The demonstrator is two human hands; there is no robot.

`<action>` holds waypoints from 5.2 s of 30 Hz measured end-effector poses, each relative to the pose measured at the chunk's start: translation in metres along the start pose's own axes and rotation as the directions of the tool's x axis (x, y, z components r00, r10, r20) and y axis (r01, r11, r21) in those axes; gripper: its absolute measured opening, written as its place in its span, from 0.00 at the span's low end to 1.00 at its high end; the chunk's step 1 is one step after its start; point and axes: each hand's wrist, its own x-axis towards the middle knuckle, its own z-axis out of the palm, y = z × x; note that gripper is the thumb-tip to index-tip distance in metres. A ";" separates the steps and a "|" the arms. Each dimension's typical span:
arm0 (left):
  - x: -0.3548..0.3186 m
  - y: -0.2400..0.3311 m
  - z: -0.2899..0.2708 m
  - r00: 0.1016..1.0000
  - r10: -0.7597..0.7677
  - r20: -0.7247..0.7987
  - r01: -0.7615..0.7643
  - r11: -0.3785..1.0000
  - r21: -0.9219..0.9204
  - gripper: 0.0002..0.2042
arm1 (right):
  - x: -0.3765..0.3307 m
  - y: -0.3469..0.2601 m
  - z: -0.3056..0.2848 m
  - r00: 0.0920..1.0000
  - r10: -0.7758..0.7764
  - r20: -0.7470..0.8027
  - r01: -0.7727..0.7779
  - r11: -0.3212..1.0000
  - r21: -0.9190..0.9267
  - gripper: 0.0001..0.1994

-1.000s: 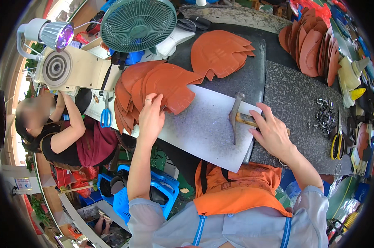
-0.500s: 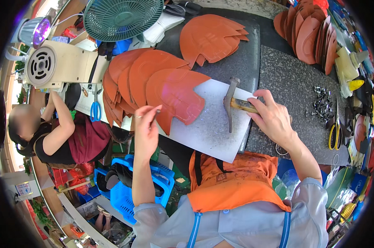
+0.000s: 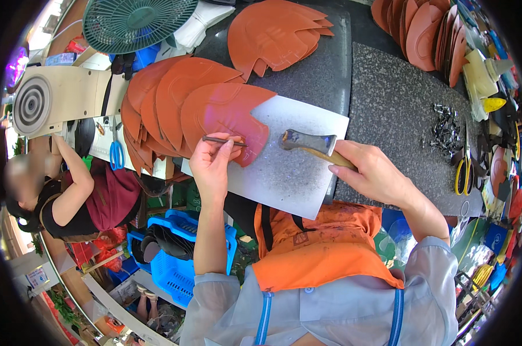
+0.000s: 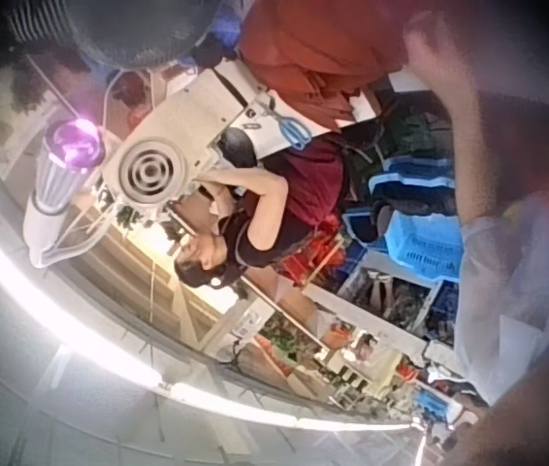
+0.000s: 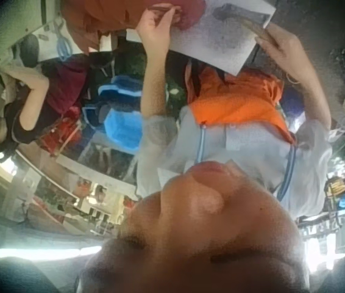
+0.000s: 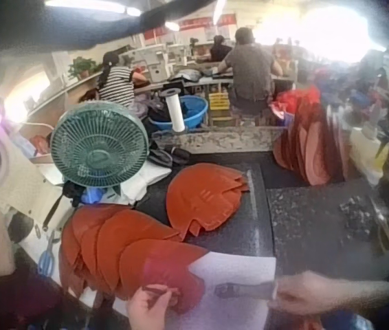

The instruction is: The person processes leather shoe upper pieces by placing each piece on a board, holding a metal punch against it, and striking the tool with a hammer before setting the piece aside.

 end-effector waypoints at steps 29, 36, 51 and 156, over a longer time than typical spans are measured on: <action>-0.001 0.002 -0.001 0.998 0.041 0.051 -0.045 0.996 0.080 0.05 | 0.015 -0.017 -0.034 0.993 -0.121 0.013 0.116 0.910 -0.397 0.18; -0.004 0.004 -0.002 0.991 0.103 0.079 -0.118 0.968 0.221 0.04 | 0.030 -0.067 -0.043 0.978 -0.180 -0.104 0.154 0.963 -0.220 0.14; 0.005 0.000 0.017 0.998 -0.060 -0.030 0.056 0.993 -0.103 0.04 | 0.031 -0.068 -0.046 0.914 -0.373 -0.157 0.290 0.875 -0.388 0.13; -0.033 0.004 0.005 0.996 0.045 -0.076 -0.036 0.992 0.125 0.04 | 0.027 -0.015 -0.014 0.969 -0.188 0.161 0.242 0.856 -0.458 0.12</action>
